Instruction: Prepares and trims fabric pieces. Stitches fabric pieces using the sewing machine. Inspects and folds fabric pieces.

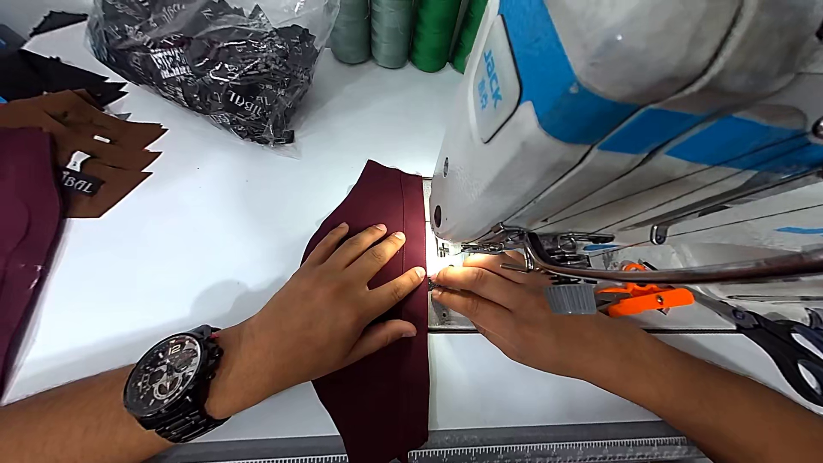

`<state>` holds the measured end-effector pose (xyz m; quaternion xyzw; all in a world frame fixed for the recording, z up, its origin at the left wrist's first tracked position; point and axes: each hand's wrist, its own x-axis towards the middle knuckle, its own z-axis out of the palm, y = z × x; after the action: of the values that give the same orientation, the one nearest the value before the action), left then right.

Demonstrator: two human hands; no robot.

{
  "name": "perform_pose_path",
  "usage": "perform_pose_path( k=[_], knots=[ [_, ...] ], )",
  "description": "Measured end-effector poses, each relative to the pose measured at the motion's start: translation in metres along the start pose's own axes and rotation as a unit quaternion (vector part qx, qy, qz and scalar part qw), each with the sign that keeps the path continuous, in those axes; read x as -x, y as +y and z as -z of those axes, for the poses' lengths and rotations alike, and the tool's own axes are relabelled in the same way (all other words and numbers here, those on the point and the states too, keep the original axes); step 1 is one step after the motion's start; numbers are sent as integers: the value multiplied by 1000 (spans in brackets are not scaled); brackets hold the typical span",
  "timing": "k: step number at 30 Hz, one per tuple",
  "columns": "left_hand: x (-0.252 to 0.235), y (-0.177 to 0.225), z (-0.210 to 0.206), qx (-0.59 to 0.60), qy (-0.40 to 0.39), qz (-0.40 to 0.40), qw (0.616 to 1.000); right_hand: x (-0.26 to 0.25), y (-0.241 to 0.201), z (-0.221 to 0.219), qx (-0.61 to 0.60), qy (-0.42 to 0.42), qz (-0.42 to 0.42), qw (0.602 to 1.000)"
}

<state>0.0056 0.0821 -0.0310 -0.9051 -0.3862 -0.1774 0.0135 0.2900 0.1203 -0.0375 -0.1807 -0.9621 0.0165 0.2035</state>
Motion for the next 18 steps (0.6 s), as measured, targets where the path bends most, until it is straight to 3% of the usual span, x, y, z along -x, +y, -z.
perform_pose_path(
  k=[7,18],
  knots=[
    [-2,3,-1,-9,33,-44,998,-2,-1,4,-5,-17,-5,1000],
    [0,1,1,23,18,-59,998,-3,-1,4,3,-21,-5,1000]
  ],
)
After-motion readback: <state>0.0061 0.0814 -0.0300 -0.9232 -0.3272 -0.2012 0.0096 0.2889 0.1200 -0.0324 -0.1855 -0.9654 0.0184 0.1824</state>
